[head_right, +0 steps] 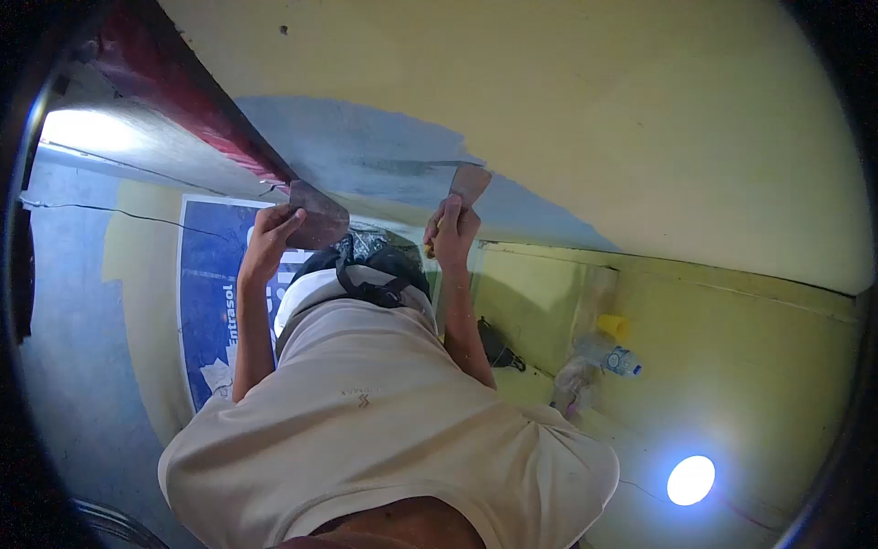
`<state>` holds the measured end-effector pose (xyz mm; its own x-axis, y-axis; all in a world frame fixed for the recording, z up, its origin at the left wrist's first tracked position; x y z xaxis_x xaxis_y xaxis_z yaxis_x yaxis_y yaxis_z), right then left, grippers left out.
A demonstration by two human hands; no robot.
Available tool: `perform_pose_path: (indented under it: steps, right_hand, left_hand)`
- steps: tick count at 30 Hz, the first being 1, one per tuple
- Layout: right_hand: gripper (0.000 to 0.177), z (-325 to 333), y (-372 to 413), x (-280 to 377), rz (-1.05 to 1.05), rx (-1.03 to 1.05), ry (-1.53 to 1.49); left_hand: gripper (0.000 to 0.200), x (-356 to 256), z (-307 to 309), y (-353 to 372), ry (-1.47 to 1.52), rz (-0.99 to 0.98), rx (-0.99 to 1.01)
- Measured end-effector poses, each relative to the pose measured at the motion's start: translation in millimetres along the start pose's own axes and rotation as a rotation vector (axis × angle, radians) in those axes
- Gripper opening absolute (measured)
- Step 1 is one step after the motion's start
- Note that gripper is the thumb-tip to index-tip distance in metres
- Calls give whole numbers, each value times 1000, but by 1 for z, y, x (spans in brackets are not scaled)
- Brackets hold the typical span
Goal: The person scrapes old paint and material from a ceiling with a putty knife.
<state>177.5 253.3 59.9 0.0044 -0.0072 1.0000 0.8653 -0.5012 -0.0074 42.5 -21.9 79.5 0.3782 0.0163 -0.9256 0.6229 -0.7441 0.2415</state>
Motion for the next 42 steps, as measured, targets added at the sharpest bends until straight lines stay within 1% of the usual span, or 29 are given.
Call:
perform_pose_path:
  steps: [1, 2, 3, 6, 8, 10, 11, 13, 14, 16, 18, 19, 22, 23, 26, 30, 32, 34, 35, 37, 38, 39, 41, 42]
  right_hand:
    - [47, -4, 1, 4, 4, -1, 10]
    - [46, -9, 0, 7, 4, 0, 18]
    - [43, -17, -3, 23, 31, 15, -48]
    - [39, -20, -6, 14, 9, 33, 5]
    - [41, -24, -6, 14, 15, 16, -83]
    - [42, -35, -5, 34, 4, 11, -150]
    - [43, -35, -7, 36, 47, 55, -133]
    - [43, -28, -3, 18, 32, 42, -78]
    - [42, -25, -6, 10, 36, 45, -53]
    - [43, -32, -12, 25, 45, 59, -99]
    - [42, -36, -15, 47, 22, 48, -115]
    - [42, -31, -17, 36, 59, 47, -72]
    - [48, -34, -10, 42, 22, -2, -196]
    - [49, -37, -6, 51, -14, 25, -240]
    - [51, -29, -10, 37, 27, 20, -122]
    - [49, -31, -13, 42, 59, 30, -120]
    - [48, -32, -19, 46, 84, 25, -91]
    - [47, -31, -20, 45, 84, 15, -90]
    - [47, -30, -15, 37, 68, 17, -105]
    - [47, -33, -10, 43, 31, 38, -135]
    - [47, -33, -14, 46, 50, 49, -142]
    - [46, -32, -16, 48, 62, 53, -147]
    - [48, -29, -14, 42, 55, 30, -104]
    - [48, -30, -13, 46, 61, 29, -133]
  left_hand:
    - [22, 13, 11, -5, -33, 23, 22]
    - [22, 20, 13, -5, 9, -6, 12]
    - [21, 14, 10, -7, -1, -7, 2]
    - [21, 11, 5, -4, 2, 29, 38]
    - [22, 0, -1, -4, 57, 44, 43]
    - [22, 13, 10, -9, -43, 6, 65]
    - [21, 18, 12, -9, -24, 23, 65]
    - [22, 3, 0, -7, -11, 31, 49]
    - [23, 15, 7, -9, -15, 42, 64]
    - [23, 20, 11, -11, -58, 15, 66]
    - [19, 9, 1, -10, 8, 27, 68]
    - [19, 1, -7, -10, 63, 25, 46]
    - [20, 21, 7, -11, -31, 6, 69]
    - [22, 28, 14, -11, -61, 16, 84]
    - [21, 7, -4, -10, 77, 49, 65]
    - [20, 7, -2, -11, 24, 15, 114]
    - [20, 21, 6, -13, -19, 27, 119]
    - [20, 7, 4, -15, -89, 5, 132]
    - [20, 3, -6, -12, 40, -2, 96]
    - [20, 9, 0, -14, 54, 8, 93]
    - [20, 15, 3, -13, 65, 24, 97]
    - [21, 11, 3, -14, -13, 6, 111]
    - [22, 2, -7, -9, 66, 29, 67]
    - [22, -3, -11, -6, 93, 33, 56]
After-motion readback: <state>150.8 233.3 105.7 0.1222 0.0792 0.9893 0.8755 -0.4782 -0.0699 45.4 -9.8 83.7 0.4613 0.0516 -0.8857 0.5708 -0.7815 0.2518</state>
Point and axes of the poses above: each hand's wrist, its own y-axis away from the middle knuckle, its own z-axis out of the back of the hand, x = y × z, the point moved 2 cm from there along -y, towards the middle knuckle, and after that the axes turned 15 degrees about x, right-handed, at the moved point
